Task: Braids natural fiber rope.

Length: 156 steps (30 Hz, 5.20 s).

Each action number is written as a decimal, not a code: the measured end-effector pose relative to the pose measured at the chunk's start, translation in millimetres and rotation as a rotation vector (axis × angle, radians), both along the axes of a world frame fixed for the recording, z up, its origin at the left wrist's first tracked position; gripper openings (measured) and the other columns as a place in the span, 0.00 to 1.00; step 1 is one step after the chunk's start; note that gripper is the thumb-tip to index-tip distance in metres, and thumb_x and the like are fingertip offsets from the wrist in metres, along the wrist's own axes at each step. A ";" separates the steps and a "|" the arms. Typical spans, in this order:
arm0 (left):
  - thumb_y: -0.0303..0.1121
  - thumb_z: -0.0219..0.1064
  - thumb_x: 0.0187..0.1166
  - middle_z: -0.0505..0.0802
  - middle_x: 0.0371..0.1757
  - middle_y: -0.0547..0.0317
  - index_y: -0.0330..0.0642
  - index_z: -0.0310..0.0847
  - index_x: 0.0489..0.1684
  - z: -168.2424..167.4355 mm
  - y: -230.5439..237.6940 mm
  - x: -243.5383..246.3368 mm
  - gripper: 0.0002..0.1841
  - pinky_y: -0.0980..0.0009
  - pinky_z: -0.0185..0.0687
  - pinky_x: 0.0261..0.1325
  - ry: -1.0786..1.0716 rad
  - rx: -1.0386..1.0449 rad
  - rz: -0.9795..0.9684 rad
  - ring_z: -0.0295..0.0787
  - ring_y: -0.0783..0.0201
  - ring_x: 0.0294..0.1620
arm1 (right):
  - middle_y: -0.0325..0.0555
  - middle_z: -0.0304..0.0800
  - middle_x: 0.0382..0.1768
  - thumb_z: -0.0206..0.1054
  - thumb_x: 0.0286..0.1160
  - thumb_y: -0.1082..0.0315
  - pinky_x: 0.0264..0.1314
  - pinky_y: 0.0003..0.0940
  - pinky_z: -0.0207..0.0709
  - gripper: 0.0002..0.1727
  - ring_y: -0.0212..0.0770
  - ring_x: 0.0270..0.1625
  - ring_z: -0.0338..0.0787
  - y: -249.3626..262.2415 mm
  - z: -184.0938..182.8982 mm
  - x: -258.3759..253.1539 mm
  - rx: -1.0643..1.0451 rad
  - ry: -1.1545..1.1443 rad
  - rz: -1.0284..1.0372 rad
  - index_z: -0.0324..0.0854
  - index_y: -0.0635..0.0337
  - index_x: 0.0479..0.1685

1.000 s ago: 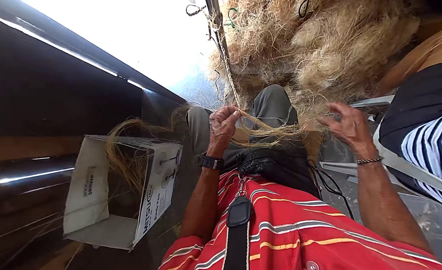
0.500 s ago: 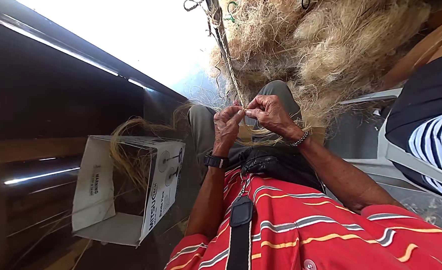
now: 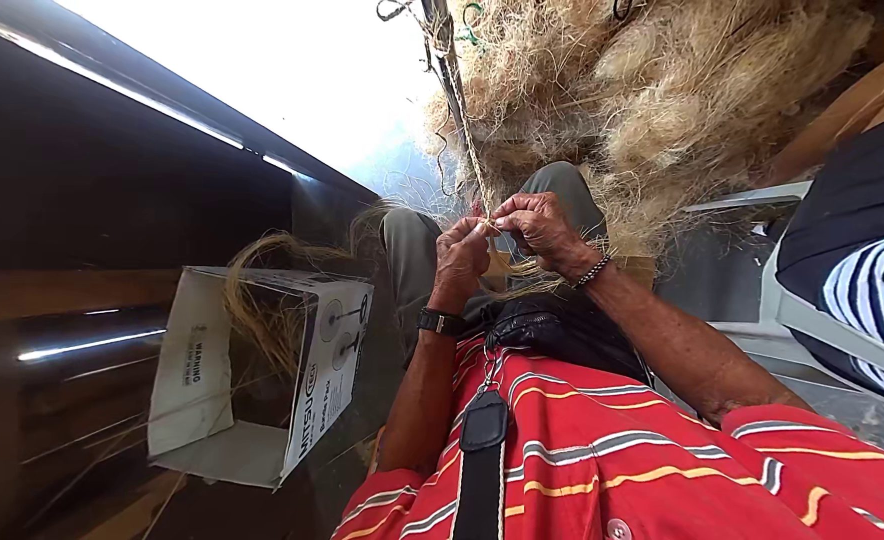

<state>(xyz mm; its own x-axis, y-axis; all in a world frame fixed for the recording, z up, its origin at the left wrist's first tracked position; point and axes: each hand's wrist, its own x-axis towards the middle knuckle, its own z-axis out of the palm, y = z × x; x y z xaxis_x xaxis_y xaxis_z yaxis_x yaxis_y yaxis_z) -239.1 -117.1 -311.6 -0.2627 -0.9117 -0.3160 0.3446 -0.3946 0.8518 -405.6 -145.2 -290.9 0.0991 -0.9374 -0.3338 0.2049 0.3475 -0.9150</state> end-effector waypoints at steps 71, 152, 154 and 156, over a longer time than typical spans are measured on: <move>0.26 0.62 0.79 0.84 0.19 0.65 0.39 0.79 0.26 37.8 -48.2 -7.7 0.08 0.74 0.78 0.32 -0.541 -0.038 -0.182 0.79 0.73 0.22 | 0.50 0.91 0.32 0.64 0.75 0.73 0.40 0.53 0.81 0.06 0.48 0.35 0.91 -16.8 -0.3 -21.7 -0.685 0.718 0.351 0.88 0.62 0.37; 0.38 0.66 0.85 0.93 0.58 0.42 0.35 0.82 0.70 69.7 -10.2 20.0 0.21 0.51 0.83 0.69 -1.172 -0.643 -0.134 0.91 0.49 0.61 | 0.49 0.88 0.28 0.64 0.75 0.72 0.30 0.55 0.77 0.06 0.51 0.30 0.89 -10.0 -14.1 -17.0 -0.729 0.847 0.355 0.86 0.58 0.33; 0.30 0.67 0.83 0.95 0.47 0.43 0.34 0.89 0.60 59.1 -17.6 0.3 0.13 0.51 0.87 0.57 -1.135 -0.657 -0.129 0.94 0.49 0.47 | 0.50 0.91 0.31 0.63 0.75 0.71 0.35 0.57 0.80 0.08 0.52 0.34 0.91 -14.9 -13.8 -15.3 -0.710 0.834 0.363 0.88 0.60 0.36; 0.26 0.67 0.81 0.96 0.45 0.45 0.34 0.92 0.51 46.2 -18.5 -5.2 0.09 0.53 0.88 0.54 -1.103 -0.688 -0.075 0.95 0.52 0.44 | 0.50 0.92 0.32 0.63 0.75 0.72 0.38 0.57 0.81 0.08 0.51 0.35 0.92 -17.0 -15.9 -16.1 -0.691 0.782 0.356 0.89 0.60 0.36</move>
